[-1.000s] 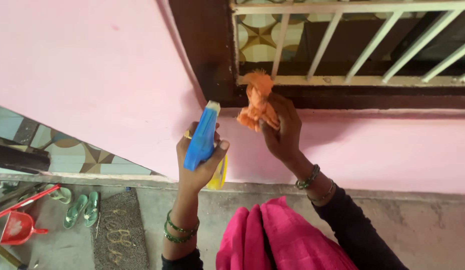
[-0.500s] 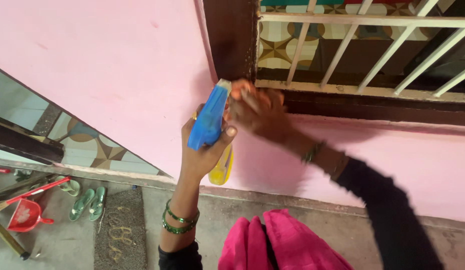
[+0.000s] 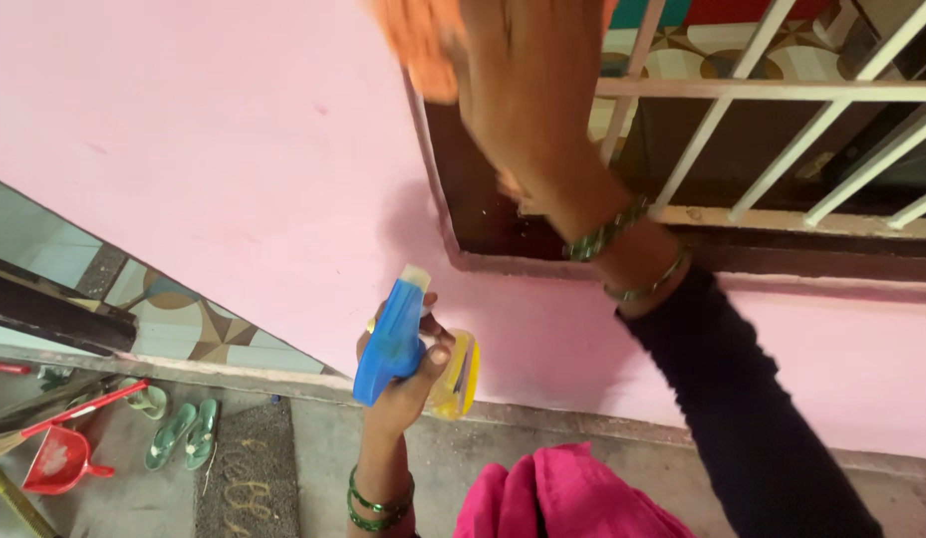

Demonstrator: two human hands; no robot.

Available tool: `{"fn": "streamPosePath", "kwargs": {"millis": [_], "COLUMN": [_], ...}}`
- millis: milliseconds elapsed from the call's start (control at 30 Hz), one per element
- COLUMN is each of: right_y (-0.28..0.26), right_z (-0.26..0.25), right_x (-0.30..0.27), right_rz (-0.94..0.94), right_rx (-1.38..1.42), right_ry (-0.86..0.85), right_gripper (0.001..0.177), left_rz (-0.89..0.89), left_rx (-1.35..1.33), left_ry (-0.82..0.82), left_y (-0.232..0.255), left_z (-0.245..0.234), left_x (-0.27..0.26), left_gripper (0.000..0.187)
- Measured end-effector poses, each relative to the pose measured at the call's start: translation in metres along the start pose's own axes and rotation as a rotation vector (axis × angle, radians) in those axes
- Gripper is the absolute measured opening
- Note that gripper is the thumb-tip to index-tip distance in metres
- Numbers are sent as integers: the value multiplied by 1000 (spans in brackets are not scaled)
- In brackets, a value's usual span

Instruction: The person sprays a cleaning solution from a blue spray bottle onto a window frame and wipes it with an orange cloth. The person repeatedly sprays and wipes the frame and the adjacent wall area.

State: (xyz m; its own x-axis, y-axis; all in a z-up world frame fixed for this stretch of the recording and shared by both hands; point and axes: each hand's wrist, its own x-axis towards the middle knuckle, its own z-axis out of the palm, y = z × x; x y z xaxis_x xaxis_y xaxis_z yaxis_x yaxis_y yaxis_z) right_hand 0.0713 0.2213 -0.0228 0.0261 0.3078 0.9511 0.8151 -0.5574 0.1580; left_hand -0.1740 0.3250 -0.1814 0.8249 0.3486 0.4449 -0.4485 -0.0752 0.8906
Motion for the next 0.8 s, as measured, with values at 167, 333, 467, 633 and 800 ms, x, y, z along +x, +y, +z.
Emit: {"fn": "streamPosePath", "kwargs": {"millis": [167, 333, 467, 633, 800], "right_y": [-27, -54, -73, -69, -35], "right_z": [1, -5, -37, -61, -70], "right_x": [-70, -160, -202, -182, -100], "right_rz": [-5, 20, -112, -156, -57], "right_rx": [-84, 91, -130, -121, 206], "right_ry": [-44, -216, -359, -732, -480], "right_gripper": [38, 35, 34, 17, 19], "left_rz": [19, 13, -64, -62, -97], "left_rx": [15, 40, -55, 10, -26], "left_ry": [13, 1, -20, 7, 38], "left_y": [-16, -24, -24, -17, -12], "left_z": [-1, 14, 27, 31, 23], "left_x": [-7, -14, -21, -39, -59], "left_gripper": [52, 49, 49, 49, 51]}}
